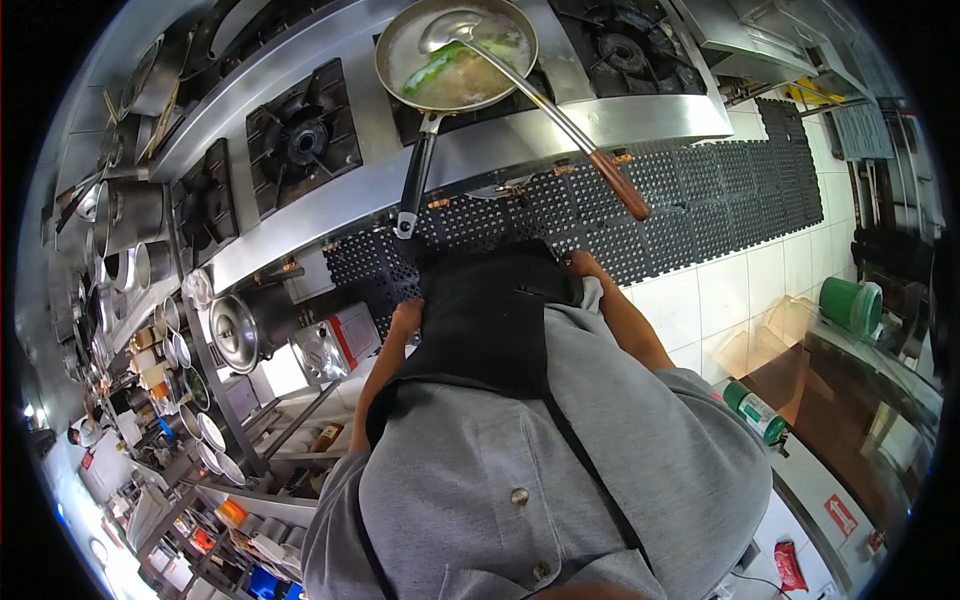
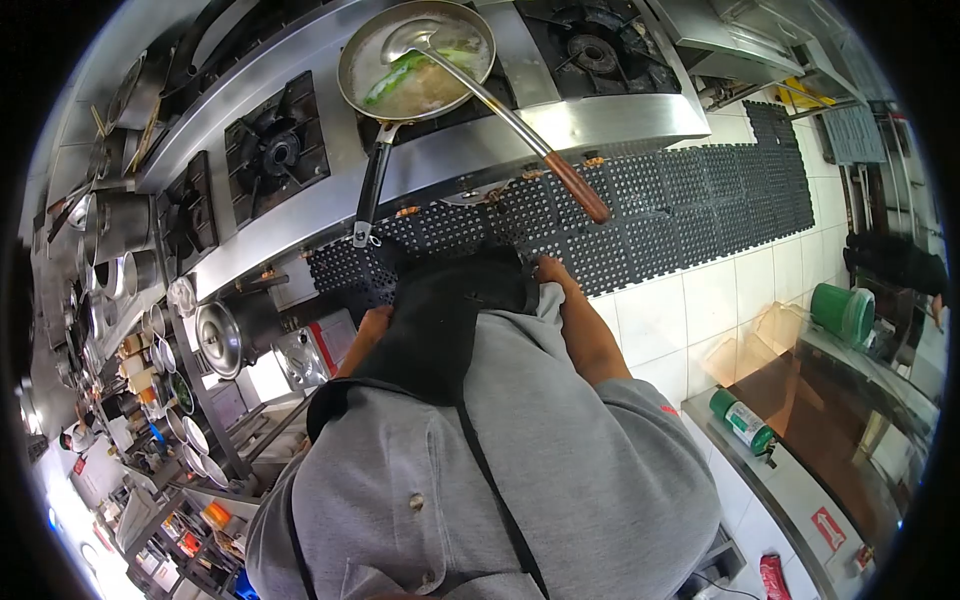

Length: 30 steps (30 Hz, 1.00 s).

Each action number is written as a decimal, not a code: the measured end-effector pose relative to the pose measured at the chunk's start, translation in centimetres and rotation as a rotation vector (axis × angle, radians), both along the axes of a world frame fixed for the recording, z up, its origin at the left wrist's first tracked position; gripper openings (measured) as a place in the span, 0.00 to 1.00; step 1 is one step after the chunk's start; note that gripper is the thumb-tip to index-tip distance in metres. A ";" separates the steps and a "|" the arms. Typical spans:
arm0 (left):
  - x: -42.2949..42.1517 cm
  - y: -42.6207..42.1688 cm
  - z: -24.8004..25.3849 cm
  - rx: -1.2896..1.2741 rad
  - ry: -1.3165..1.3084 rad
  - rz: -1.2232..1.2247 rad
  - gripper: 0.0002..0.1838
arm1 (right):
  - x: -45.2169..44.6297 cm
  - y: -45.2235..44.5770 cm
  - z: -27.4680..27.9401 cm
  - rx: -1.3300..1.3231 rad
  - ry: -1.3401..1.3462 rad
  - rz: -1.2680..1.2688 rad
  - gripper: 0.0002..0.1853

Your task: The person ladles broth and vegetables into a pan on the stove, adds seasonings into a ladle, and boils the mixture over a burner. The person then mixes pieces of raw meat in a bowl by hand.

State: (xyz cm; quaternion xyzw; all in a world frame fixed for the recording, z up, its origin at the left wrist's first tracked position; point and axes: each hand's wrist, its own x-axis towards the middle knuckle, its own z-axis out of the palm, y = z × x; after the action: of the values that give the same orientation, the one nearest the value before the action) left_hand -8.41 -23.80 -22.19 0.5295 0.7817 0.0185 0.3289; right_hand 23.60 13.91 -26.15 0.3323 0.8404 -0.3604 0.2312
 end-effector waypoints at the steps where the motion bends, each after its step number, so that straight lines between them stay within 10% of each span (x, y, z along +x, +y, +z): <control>1: 0.1 0.2 0.4 -0.040 -0.105 0.143 0.20 | -0.1 0.0 -0.5 -0.030 -0.019 0.008 0.17; 9: 0.7 -0.6 -1.1 -0.192 -0.185 0.436 0.20 | -0.1 -1.4 1.3 -0.002 0.083 -0.088 0.15; 30: 1.0 1.5 3.6 -0.071 -0.063 0.040 0.16 | 0.0 -1.9 3.3 -0.022 -0.008 -0.214 0.15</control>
State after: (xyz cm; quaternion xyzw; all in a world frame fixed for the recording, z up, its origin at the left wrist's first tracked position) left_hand -7.42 -22.29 -18.63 0.5009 0.7816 0.0137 0.3715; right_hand 23.59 11.97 -22.82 0.4189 0.7952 -0.3910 0.1983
